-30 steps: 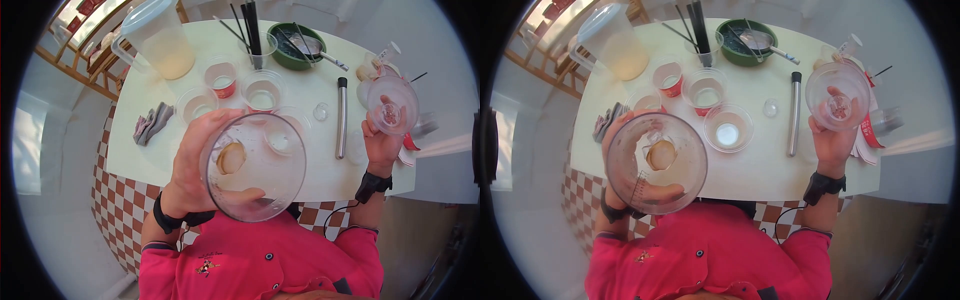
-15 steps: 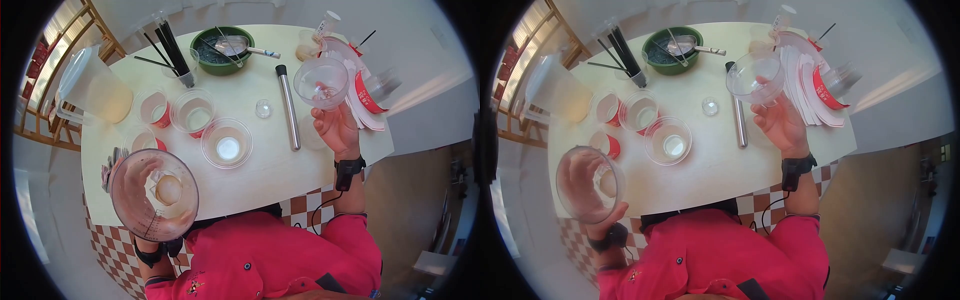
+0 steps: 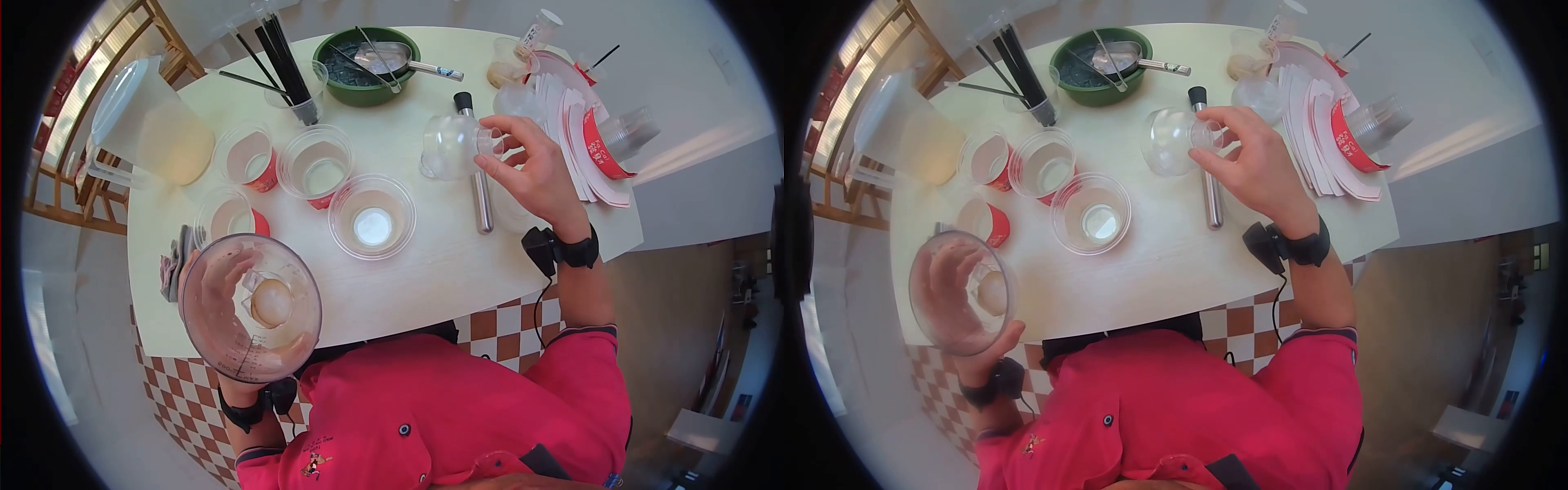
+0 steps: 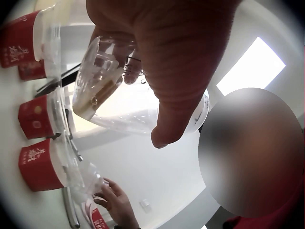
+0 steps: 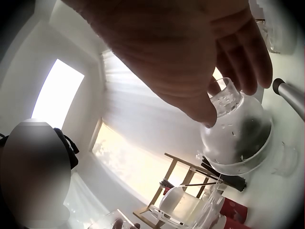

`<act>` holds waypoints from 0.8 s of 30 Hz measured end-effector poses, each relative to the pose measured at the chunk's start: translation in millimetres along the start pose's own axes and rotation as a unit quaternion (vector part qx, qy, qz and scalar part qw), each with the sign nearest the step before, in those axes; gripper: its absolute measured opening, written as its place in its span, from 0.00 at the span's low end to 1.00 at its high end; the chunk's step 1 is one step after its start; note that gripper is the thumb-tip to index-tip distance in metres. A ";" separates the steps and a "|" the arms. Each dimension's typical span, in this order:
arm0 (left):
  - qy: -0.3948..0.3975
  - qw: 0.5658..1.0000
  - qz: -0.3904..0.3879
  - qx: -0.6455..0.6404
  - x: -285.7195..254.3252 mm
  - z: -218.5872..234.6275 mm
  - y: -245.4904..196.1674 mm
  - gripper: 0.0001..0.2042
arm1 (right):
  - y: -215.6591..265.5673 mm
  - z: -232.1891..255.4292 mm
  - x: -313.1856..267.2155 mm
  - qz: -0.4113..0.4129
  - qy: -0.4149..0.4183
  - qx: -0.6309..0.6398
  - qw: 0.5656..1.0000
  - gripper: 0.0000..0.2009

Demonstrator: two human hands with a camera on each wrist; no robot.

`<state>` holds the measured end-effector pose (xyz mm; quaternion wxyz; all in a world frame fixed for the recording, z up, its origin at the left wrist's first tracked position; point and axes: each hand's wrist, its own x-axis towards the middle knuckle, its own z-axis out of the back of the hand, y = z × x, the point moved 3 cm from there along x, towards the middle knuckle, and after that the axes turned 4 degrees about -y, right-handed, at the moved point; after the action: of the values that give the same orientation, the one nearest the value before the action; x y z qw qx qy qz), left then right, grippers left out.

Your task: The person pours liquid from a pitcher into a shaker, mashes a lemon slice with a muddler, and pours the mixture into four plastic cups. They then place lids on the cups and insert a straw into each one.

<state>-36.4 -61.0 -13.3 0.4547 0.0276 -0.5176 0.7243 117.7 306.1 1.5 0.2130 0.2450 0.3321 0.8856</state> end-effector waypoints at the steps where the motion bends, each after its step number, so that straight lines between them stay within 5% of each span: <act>1: 0.001 1.000 -0.003 0.010 -0.7 0.5 -0.3 0.56 | 2.0 -3.0 2.4 0.010 -0.003 -0.005 1.000 0.20; 5: 0.006 0.998 -0.020 0.054 -6.2 8.8 4.6 0.56 | -11.4 -13.4 7.5 -0.015 -0.033 0.169 0.985 0.21; 8: -0.005 0.999 -0.002 0.042 -7.8 9.3 1.9 0.56 | -30.4 -20.4 6.5 -0.072 -0.066 0.345 0.934 0.23; 11: -0.012 1.000 0.004 0.027 -7.1 9.6 0.8 0.56 | -34.7 -25.2 3.3 -0.154 -0.052 0.395 0.904 0.24; 24: -0.005 0.999 -0.007 0.044 -11.3 9.1 -0.3 0.57 | -42.1 -44.3 0.4 -0.055 -0.004 0.174 0.983 0.29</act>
<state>-33.5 -75.1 -14.6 0.4561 0.0546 -0.4872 0.7428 100.9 313.9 -56.7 0.2163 0.2631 0.4933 0.8004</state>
